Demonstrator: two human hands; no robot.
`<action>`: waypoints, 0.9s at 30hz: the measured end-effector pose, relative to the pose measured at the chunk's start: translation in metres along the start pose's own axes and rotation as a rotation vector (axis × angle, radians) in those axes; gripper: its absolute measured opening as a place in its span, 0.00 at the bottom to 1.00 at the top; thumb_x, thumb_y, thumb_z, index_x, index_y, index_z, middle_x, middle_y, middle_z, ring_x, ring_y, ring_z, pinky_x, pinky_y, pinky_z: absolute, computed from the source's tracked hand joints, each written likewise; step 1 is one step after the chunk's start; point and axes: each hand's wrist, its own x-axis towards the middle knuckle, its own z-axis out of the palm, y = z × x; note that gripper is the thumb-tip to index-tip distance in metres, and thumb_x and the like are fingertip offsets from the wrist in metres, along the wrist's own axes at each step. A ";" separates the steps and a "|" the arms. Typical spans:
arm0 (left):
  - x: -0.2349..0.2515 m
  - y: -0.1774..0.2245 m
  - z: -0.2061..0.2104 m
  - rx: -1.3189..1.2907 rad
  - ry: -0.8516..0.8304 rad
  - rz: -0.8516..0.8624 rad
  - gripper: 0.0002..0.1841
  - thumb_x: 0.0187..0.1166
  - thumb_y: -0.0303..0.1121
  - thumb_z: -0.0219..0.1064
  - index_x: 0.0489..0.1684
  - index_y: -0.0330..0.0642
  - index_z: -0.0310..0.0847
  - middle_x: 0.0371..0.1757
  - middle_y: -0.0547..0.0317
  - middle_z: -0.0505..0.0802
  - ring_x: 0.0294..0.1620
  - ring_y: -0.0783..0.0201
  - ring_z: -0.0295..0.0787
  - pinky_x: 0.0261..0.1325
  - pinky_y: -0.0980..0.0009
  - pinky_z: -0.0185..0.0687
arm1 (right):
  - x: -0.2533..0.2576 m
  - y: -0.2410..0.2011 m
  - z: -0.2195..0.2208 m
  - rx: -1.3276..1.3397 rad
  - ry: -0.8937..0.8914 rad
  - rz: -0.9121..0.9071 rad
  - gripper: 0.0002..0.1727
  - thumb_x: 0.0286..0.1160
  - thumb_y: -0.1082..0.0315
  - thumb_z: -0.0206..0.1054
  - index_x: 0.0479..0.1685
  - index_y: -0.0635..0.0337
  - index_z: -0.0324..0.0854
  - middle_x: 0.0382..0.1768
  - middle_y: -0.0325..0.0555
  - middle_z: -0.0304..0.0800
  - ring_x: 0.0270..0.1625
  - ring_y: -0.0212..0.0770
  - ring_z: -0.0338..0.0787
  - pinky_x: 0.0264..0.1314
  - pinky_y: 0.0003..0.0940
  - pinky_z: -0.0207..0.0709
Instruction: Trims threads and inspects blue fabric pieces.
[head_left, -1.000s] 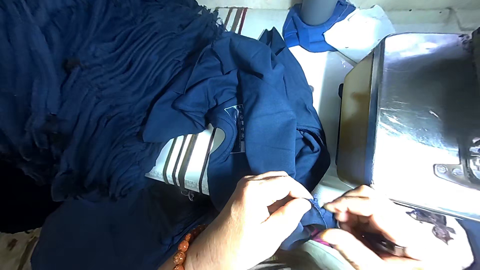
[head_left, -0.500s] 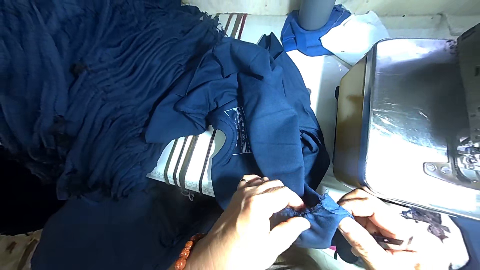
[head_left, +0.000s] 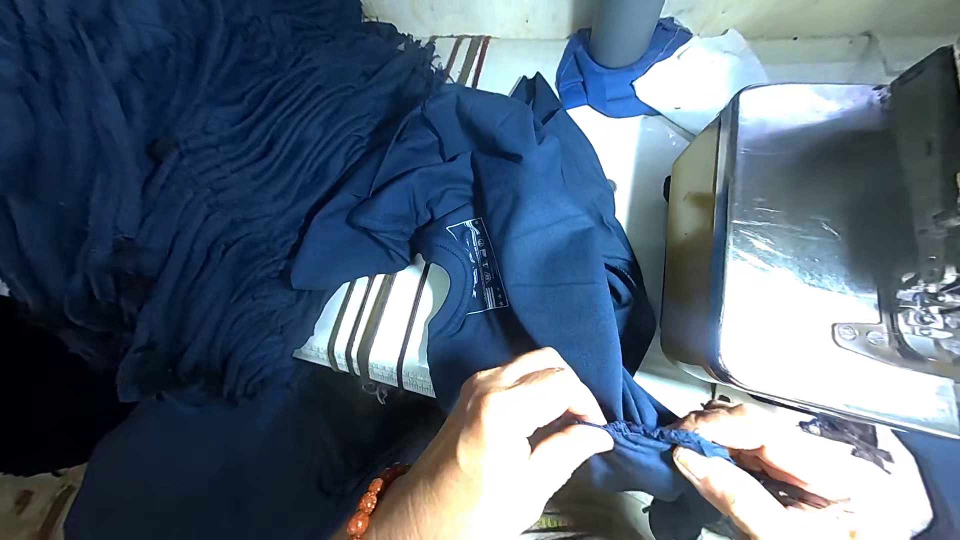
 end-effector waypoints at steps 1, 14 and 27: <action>-0.001 -0.001 -0.001 -0.034 0.007 -0.011 0.08 0.79 0.32 0.70 0.34 0.37 0.88 0.37 0.62 0.90 0.40 0.80 0.86 0.44 0.88 0.83 | -0.001 0.000 0.000 0.004 0.023 0.012 0.04 0.76 0.68 0.69 0.42 0.51 0.89 0.35 0.23 0.91 0.38 0.11 0.84 0.40 0.08 0.77; 0.015 0.000 0.008 -0.114 -0.005 0.037 0.07 0.76 0.30 0.72 0.33 0.35 0.87 0.32 0.62 0.91 0.38 0.81 0.85 0.45 0.88 0.80 | 0.005 0.000 0.005 0.046 0.021 0.003 0.08 0.84 0.64 0.64 0.43 0.52 0.89 0.37 0.23 0.92 0.39 0.11 0.84 0.43 0.08 0.77; 0.017 0.003 0.013 -0.338 -0.034 -0.163 0.06 0.72 0.28 0.76 0.37 0.33 0.91 0.33 0.64 0.90 0.31 0.85 0.80 0.35 0.90 0.77 | 0.003 0.000 0.011 -0.001 0.067 0.002 0.06 0.84 0.69 0.63 0.41 0.56 0.85 0.32 0.24 0.90 0.35 0.10 0.83 0.40 0.08 0.77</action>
